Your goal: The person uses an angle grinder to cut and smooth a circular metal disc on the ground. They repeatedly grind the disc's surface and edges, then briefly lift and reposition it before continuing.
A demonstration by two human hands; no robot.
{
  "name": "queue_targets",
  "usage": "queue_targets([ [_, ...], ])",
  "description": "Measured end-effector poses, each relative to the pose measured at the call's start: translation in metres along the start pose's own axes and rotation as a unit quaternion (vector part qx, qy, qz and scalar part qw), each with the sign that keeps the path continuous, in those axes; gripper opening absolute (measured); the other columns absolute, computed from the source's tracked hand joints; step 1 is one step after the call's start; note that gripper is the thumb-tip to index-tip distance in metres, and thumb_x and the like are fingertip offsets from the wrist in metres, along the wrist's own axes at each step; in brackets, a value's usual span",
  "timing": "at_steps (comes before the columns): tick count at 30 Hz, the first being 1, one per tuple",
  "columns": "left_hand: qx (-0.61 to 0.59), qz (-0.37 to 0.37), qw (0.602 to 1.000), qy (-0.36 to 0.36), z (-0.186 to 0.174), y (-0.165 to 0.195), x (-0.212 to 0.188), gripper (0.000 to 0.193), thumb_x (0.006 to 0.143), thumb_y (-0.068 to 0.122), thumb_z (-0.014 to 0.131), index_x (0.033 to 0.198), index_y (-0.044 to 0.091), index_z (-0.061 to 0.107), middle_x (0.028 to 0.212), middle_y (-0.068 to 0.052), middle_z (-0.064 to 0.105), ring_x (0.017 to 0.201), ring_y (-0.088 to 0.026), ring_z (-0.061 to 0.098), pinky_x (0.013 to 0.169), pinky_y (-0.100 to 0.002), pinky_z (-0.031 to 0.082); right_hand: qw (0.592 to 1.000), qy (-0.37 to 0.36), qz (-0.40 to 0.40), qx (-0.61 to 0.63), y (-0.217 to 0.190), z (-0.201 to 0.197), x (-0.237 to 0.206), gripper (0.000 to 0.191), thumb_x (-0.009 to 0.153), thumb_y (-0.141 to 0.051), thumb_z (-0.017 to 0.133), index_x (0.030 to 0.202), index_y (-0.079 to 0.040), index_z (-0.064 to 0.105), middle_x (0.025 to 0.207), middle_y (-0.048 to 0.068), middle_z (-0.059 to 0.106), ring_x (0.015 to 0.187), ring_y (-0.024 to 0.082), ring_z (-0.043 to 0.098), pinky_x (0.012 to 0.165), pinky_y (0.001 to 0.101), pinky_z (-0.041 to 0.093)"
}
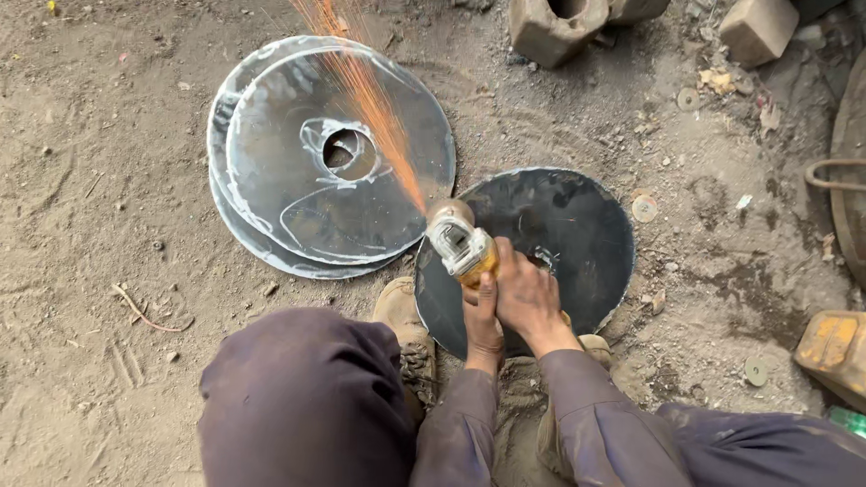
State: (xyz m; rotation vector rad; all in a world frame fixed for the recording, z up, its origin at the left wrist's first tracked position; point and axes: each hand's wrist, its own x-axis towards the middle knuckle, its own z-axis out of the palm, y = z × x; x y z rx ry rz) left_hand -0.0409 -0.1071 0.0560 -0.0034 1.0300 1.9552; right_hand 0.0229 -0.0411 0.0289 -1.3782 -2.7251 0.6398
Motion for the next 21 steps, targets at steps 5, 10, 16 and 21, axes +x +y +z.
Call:
queue_targets([
  [5, 0.026, 0.002, 0.997, -0.075, 0.014, 0.006, 0.019, 0.054, 0.093, 0.040, 0.073, 0.131, 0.004, 0.059, 0.123, -0.007, 0.066, 0.111, -0.015, 0.061, 0.099, -0.030, 0.048, 0.987, 0.060, 0.134, 0.061, 0.003, -0.009, 0.008, 0.048, 0.092, -0.038, 0.063, 0.128, -0.012, 0.047, 0.108, 0.026, 0.073, 0.096, 0.052, 0.069, 0.084, 0.0611, 0.052],
  [10, 0.165, -0.067, 0.980, -0.089, 0.042, 0.019, 0.037, 0.051, 0.088, 0.043, 0.077, 0.115, 0.002, 0.063, 0.111, -0.010, 0.071, 0.100, -0.015, 0.066, 0.092, -0.032, 0.052, 0.948, 0.129, 0.241, 0.163, 0.016, -0.021, 0.023, 0.040, 0.097, -0.040, 0.060, 0.124, -0.012, 0.050, 0.109, 0.025, 0.074, 0.103, 0.048, 0.070, 0.088, 0.0558, 0.053],
  [16, 0.259, -0.071, 0.956, -0.122, 0.060, 0.017, 0.032, 0.063, 0.083, 0.045, 0.076, 0.127, 0.003, 0.060, 0.120, -0.010, 0.071, 0.109, -0.017, 0.066, 0.096, -0.034, 0.050, 0.892, 0.203, 0.313, 0.255, 0.046, -0.013, 0.018, 0.053, 0.090, -0.047, 0.066, 0.121, -0.008, 0.051, 0.112, 0.023, 0.073, 0.106, 0.042, 0.072, 0.088, 0.0495, 0.054],
  [21, 0.298, -0.070, 0.939, -0.157, 0.071, 0.010, 0.023, 0.068, 0.080, 0.044, 0.079, 0.131, 0.004, 0.057, 0.122, -0.011, 0.070, 0.114, -0.020, 0.067, 0.099, -0.034, 0.050, 0.902, 0.260, 0.285, 0.193, 0.065, -0.014, 0.003, 0.071, 0.078, -0.050, 0.080, 0.128, -0.009, 0.051, 0.117, 0.023, 0.070, 0.108, 0.043, 0.068, 0.089, 0.0491, 0.052],
])
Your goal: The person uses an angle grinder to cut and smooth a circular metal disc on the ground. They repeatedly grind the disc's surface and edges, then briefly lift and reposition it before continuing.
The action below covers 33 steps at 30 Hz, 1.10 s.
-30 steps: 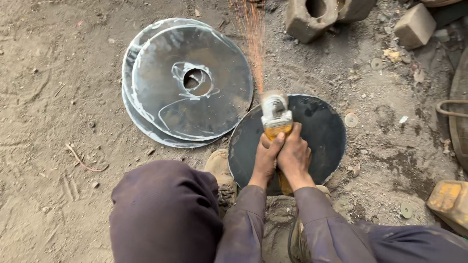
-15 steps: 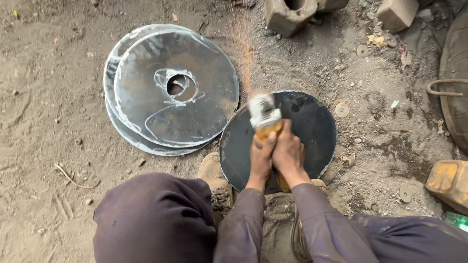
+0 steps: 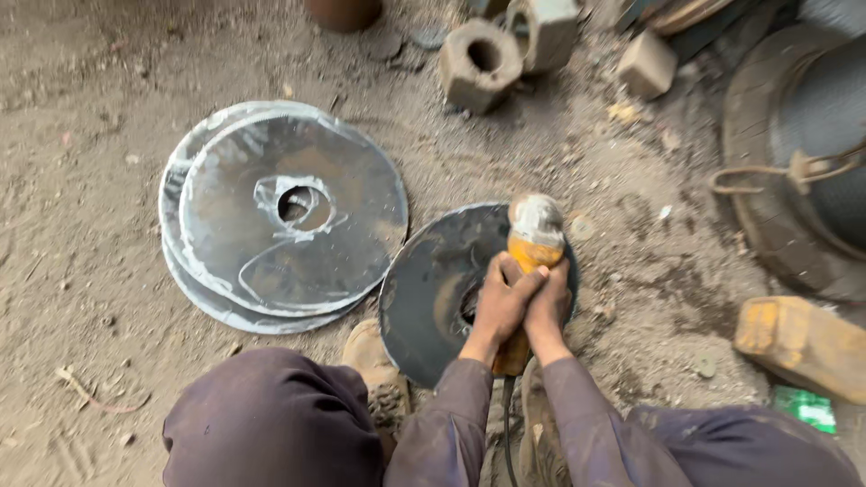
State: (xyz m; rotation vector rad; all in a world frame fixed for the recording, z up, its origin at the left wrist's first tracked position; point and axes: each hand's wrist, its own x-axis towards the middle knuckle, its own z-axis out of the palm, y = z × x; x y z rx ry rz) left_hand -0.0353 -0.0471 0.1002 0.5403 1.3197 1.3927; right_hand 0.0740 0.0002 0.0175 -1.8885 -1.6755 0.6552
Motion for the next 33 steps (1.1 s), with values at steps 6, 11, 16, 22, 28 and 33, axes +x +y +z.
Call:
queue_targets([
  [6, 0.007, 0.073, 0.991, -0.112, 0.042, 0.010, -0.010, 0.074, 0.079, 0.047, 0.079, 0.135, 0.005, 0.056, 0.126, -0.012, 0.068, 0.119, -0.022, 0.065, 0.102, -0.035, 0.049, 0.985, 0.132, -0.108, 0.010, -0.006, -0.072, 0.017, 0.073, 0.079, -0.045, 0.086, 0.126, 0.002, 0.055, 0.114, 0.021, 0.068, 0.103, 0.035, 0.068, 0.088, 0.0457, 0.053],
  [11, -0.090, 0.171, 0.943, -0.272, 0.072, 0.028, -0.028, 0.081, 0.091, 0.048, 0.075, 0.151, 0.005, 0.043, 0.145, -0.012, 0.054, 0.138, -0.025, 0.052, 0.115, -0.037, 0.041, 0.959, 0.019, -0.132, 0.249, -0.048, -0.169, 0.018, 0.048, 0.087, -0.032, 0.079, 0.118, 0.001, 0.064, 0.107, 0.004, 0.069, 0.089, 0.013, 0.065, 0.077, 0.0305, 0.054],
  [16, -0.098, 0.165, 0.909, -0.371, 0.065, 0.051, -0.032, 0.060, 0.096, 0.035, 0.069, 0.145, 0.004, 0.056, 0.142, -0.013, 0.063, 0.130, -0.024, 0.060, 0.110, -0.039, 0.049, 0.942, -0.036, -0.005, 0.335, -0.081, -0.249, 0.013, 0.040, 0.086, -0.019, 0.076, 0.119, 0.001, 0.066, 0.101, 0.006, 0.070, 0.079, 0.016, 0.068, 0.070, 0.0321, 0.057],
  [22, 0.079, 0.168, 0.980, -0.067, -0.016, 0.045, 0.012, 0.040, 0.094, 0.028, 0.070, 0.125, 0.003, 0.070, 0.121, -0.013, 0.076, 0.112, -0.021, 0.071, 0.099, -0.033, 0.054, 0.937, -0.044, -0.016, 0.346, -0.060, -0.283, 0.021, 0.044, 0.089, -0.022, 0.075, 0.126, -0.001, 0.062, 0.105, 0.005, 0.068, 0.088, 0.014, 0.069, 0.075, 0.0327, 0.059],
  [28, 0.303, 0.116, 0.936, 0.135, -0.078, 0.021, 0.061, 0.052, 0.088, 0.036, 0.072, 0.129, 0.004, 0.065, 0.129, -0.017, 0.069, 0.121, -0.031, 0.065, 0.103, -0.041, 0.048, 0.927, -0.023, 0.093, 0.364, -0.012, -0.303, 0.045, 0.049, 0.089, -0.025, 0.077, 0.126, 0.002, 0.062, 0.100, 0.009, 0.068, 0.081, 0.020, 0.068, 0.071, 0.0418, 0.059],
  [33, 0.559, 0.134, 0.813, 0.087, -0.057, 0.018, 0.095, 0.060, 0.086, 0.042, 0.071, 0.133, 0.006, 0.063, 0.132, -0.023, 0.063, 0.124, -0.042, 0.057, 0.103, -0.048, 0.044, 0.901, 0.008, 0.158, 0.405, 0.007, -0.324, 0.047, 0.052, 0.087, -0.033, 0.075, 0.126, -0.002, 0.062, 0.100, 0.010, 0.070, 0.081, 0.022, 0.070, 0.072, 0.0435, 0.060],
])
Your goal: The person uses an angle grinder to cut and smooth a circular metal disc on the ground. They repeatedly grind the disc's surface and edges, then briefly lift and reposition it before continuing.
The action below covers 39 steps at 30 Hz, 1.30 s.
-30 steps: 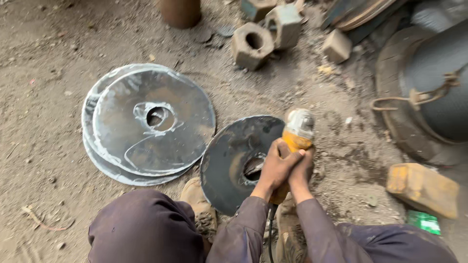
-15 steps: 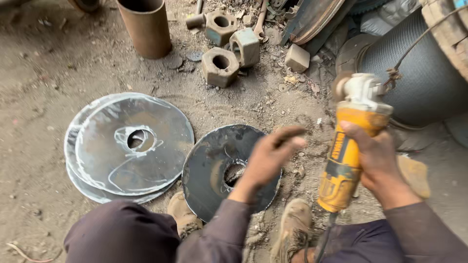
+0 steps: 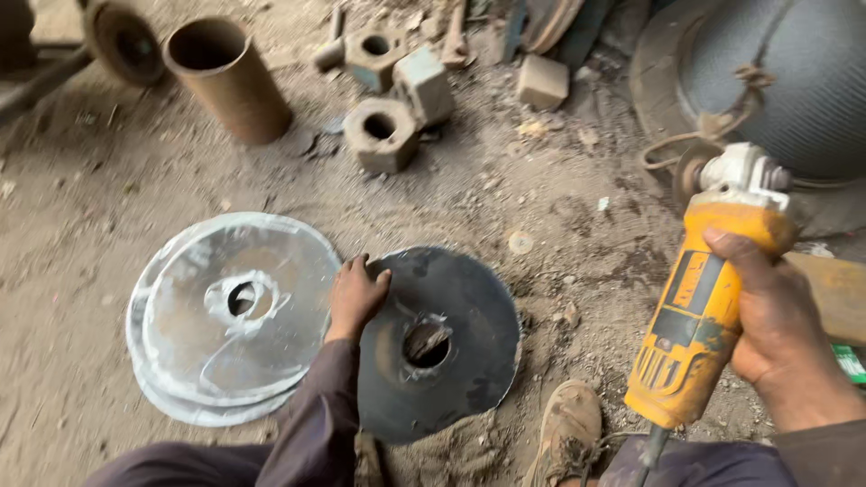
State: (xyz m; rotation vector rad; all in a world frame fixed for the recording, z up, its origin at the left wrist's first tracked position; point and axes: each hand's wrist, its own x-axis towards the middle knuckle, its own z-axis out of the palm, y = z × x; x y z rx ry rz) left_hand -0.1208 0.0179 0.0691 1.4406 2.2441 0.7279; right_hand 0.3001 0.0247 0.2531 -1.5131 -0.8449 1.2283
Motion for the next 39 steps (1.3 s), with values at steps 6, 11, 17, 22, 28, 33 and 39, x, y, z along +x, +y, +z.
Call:
queue_targets([
  [6, 0.030, 0.029, 0.982, -0.186, 0.007, 0.028, 0.045, 0.058, 0.091, 0.055, 0.064, 0.123, 0.008, 0.069, 0.122, -0.018, 0.072, 0.116, -0.035, 0.067, 0.098, -0.044, 0.051, 0.999, 0.045, 0.012, 0.006, 0.006, -0.024, -0.007, 0.055, 0.086, -0.035, 0.076, 0.127, -0.001, 0.063, 0.100, 0.008, 0.068, 0.083, 0.020, 0.068, 0.071, 0.0419, 0.059],
  [11, 0.034, -0.036, 0.985, -0.167, 0.017, 0.022, 0.049, 0.055, 0.094, 0.058, 0.062, 0.119, 0.010, 0.074, 0.116, -0.017, 0.075, 0.111, -0.035, 0.070, 0.096, -0.044, 0.053, 0.997, 0.055, 0.044, 0.021, 0.008, -0.043, -0.007, 0.058, 0.085, -0.038, 0.076, 0.127, -0.002, 0.060, 0.096, 0.009, 0.065, 0.079, 0.021, 0.067, 0.068, 0.0431, 0.058],
  [17, 0.031, 0.004, 0.990, -0.136, 0.008, 0.032, 0.034, 0.046, 0.086, 0.051, 0.069, 0.110, 0.012, 0.078, 0.109, -0.015, 0.076, 0.103, -0.034, 0.072, 0.090, -0.045, 0.055, 0.996, 0.073, 0.037, 0.040, 0.001, -0.042, -0.009, 0.055, 0.085, -0.036, 0.075, 0.127, -0.004, 0.060, 0.098, 0.008, 0.065, 0.084, 0.020, 0.068, 0.071, 0.0443, 0.060],
  [22, 0.106, 0.254, 0.937, -0.216, -0.025, 0.071, 0.000, 0.034, 0.084, 0.042, 0.064, 0.100, 0.016, 0.081, 0.094, -0.016, 0.076, 0.091, -0.037, 0.073, 0.081, -0.046, 0.056, 0.996, 0.068, 0.006, 0.063, 0.003, -0.041, -0.002, 0.054, 0.087, -0.035, 0.074, 0.130, -0.006, 0.060, 0.103, 0.006, 0.066, 0.086, 0.020, 0.068, 0.074, 0.0439, 0.059],
  [28, 0.231, 0.181, 0.849, -0.440, -0.031, 0.118, -0.064, 0.078, 0.094, 0.070, 0.057, 0.120, -0.004, 0.063, 0.111, -0.025, 0.070, 0.103, -0.036, 0.070, 0.090, -0.047, 0.054, 0.994, 0.000, -0.052, 0.091, 0.008, -0.060, -0.001, 0.051, 0.095, -0.035, 0.075, 0.136, -0.010, 0.058, 0.109, 0.004, 0.066, 0.094, 0.019, 0.068, 0.081, 0.0428, 0.059],
  [33, 0.041, 0.108, 0.739, -0.663, -0.014, 0.091, -0.101, 0.081, 0.100, 0.064, 0.026, 0.124, 0.005, 0.076, 0.131, -0.016, 0.070, 0.126, -0.028, 0.061, 0.111, -0.051, 0.039, 0.991, -0.038, -0.020, 0.123, 0.007, -0.076, -0.003, 0.056, 0.094, -0.041, 0.071, 0.136, -0.010, 0.054, 0.101, 0.012, 0.066, 0.087, 0.026, 0.068, 0.073, 0.0532, 0.060],
  [39, 0.013, 0.008, 0.738, -0.674, 0.022, 0.046, -0.153, 0.086, 0.097, 0.069, 0.024, 0.126, 0.006, 0.074, 0.131, -0.017, 0.069, 0.126, -0.029, 0.061, 0.110, -0.052, 0.041, 0.993, 0.027, -0.057, 0.102, 0.012, -0.087, -0.009, 0.060, 0.099, -0.034, 0.074, 0.146, -0.004, 0.052, 0.116, 0.010, 0.069, 0.101, 0.023, 0.071, 0.085, 0.0467, 0.060],
])
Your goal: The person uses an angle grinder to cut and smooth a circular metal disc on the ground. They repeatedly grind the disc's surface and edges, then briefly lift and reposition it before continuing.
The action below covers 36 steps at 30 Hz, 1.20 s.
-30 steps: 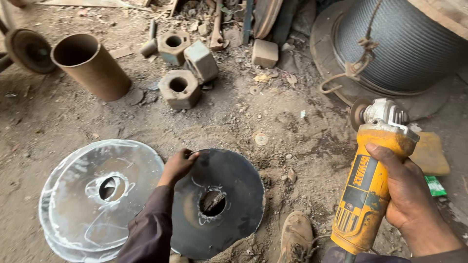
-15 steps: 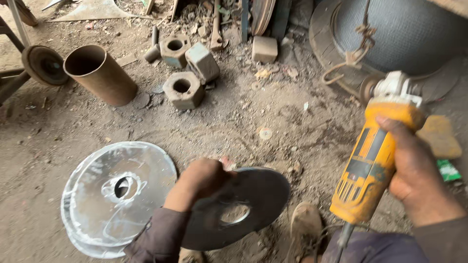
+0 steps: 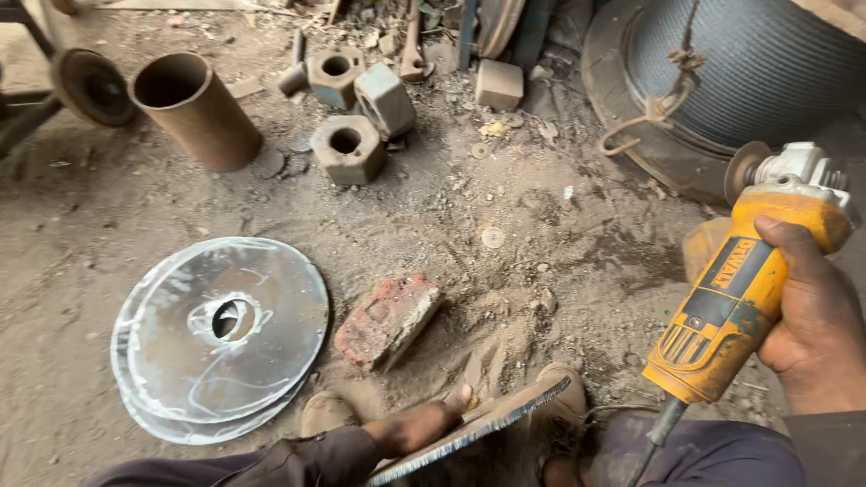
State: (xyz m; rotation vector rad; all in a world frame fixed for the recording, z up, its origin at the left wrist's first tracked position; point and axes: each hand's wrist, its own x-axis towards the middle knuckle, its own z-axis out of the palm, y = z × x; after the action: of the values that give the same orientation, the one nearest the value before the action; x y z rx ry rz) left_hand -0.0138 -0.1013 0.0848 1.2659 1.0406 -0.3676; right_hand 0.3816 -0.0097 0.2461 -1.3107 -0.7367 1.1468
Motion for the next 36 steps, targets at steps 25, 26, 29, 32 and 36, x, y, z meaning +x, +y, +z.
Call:
queue_targets([
  [25, -0.092, 0.127, 0.987, 0.047, 0.020, 0.002, 0.013, 0.091, 0.092, 0.077, 0.034, 0.145, 0.007, 0.055, 0.136, -0.019, 0.060, 0.134, -0.034, 0.054, 0.111, -0.048, 0.041, 0.996, 0.008, 0.018, -0.086, -0.015, 0.032, -0.008, 0.059, 0.089, -0.032, 0.074, 0.136, -0.002, 0.057, 0.105, 0.011, 0.068, 0.084, 0.023, 0.070, 0.070, 0.0454, 0.062],
  [26, -0.085, 0.145, 0.985, 0.034, 0.010, 0.006, 0.010, 0.091, 0.092, 0.077, 0.031, 0.144, 0.006, 0.056, 0.131, -0.020, 0.064, 0.129, -0.035, 0.059, 0.109, -0.048, 0.044, 0.996, 0.001, 0.015, -0.087, -0.013, 0.033, -0.007, 0.059, 0.089, -0.031, 0.074, 0.136, -0.001, 0.057, 0.106, 0.010, 0.068, 0.086, 0.021, 0.070, 0.071, 0.0445, 0.062],
  [29, 0.000, 0.085, 0.996, 0.022, -0.026, 0.021, 0.002, 0.090, 0.093, 0.074, 0.022, 0.138, 0.007, 0.062, 0.116, -0.025, 0.070, 0.117, -0.036, 0.068, 0.100, -0.052, 0.049, 0.996, 0.003, 0.034, -0.079, -0.007, 0.032, -0.003, 0.060, 0.090, -0.031, 0.076, 0.137, 0.001, 0.058, 0.106, 0.011, 0.068, 0.086, 0.022, 0.070, 0.071, 0.0448, 0.062],
  [32, -0.080, 0.195, 0.975, 0.076, -0.058, 0.025, -0.025, 0.085, 0.097, 0.075, 0.024, 0.148, 0.014, 0.054, 0.131, -0.015, 0.061, 0.119, -0.033, 0.061, 0.099, -0.054, 0.042, 0.997, 0.000, 0.025, -0.076, -0.003, 0.031, 0.000, 0.060, 0.092, -0.030, 0.076, 0.139, 0.001, 0.056, 0.108, 0.011, 0.067, 0.089, 0.021, 0.070, 0.075, 0.0437, 0.061],
  [36, -0.030, 0.095, 0.977, 0.189, -0.079, 0.040, -0.049, 0.078, 0.092, 0.064, 0.065, 0.147, 0.014, 0.042, 0.123, -0.015, 0.072, 0.112, -0.027, 0.072, 0.095, -0.050, 0.055, 0.998, 0.000, 0.020, -0.054, -0.009, 0.028, -0.001, 0.060, 0.089, -0.031, 0.076, 0.137, -0.001, 0.056, 0.111, 0.012, 0.069, 0.090, 0.020, 0.072, 0.075, 0.0427, 0.062],
])
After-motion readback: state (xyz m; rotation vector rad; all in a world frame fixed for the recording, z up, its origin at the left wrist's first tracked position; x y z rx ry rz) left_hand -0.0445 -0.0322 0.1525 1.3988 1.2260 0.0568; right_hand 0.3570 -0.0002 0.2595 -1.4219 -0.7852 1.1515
